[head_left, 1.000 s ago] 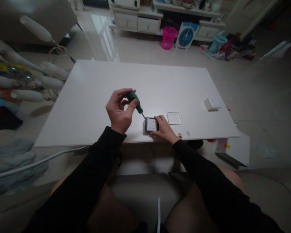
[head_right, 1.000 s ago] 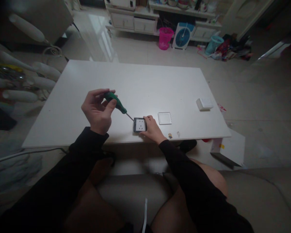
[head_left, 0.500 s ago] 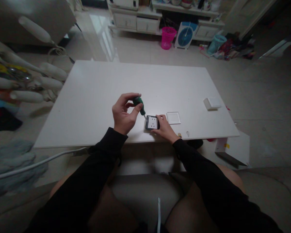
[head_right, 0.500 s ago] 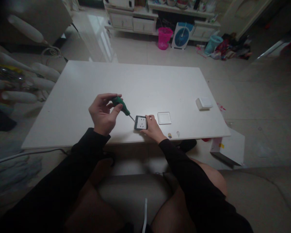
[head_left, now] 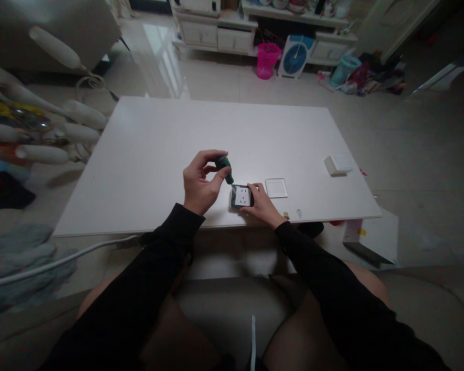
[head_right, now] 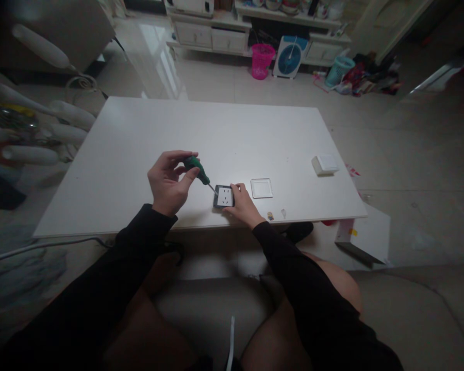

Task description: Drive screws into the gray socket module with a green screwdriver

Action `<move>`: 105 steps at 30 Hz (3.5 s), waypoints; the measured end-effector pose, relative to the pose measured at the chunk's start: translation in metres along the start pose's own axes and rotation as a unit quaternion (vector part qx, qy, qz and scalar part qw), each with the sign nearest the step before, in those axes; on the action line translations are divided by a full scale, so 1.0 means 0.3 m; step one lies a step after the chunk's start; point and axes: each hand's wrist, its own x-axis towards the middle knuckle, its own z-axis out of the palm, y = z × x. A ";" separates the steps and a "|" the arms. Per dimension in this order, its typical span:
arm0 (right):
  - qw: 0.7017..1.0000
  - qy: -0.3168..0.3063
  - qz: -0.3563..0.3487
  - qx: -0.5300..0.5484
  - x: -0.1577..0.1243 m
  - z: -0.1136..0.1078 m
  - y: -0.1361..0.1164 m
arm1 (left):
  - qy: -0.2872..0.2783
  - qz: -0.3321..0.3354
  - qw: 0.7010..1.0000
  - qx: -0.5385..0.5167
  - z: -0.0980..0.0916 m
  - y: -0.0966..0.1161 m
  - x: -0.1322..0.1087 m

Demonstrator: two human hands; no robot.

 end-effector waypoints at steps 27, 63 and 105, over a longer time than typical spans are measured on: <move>1.000 -0.005 -0.001 -0.002 0.000 -0.007 -0.014 | -0.020 0.005 1.000 0.018 0.000 0.001 0.000; 1.000 -0.006 0.003 -0.005 -0.004 -0.007 -0.023 | -0.047 0.039 0.998 0.023 -0.007 0.006 -0.003; 1.000 -0.004 -0.005 0.005 0.001 0.002 -0.005 | -0.162 0.114 0.975 0.101 -0.014 0.040 0.007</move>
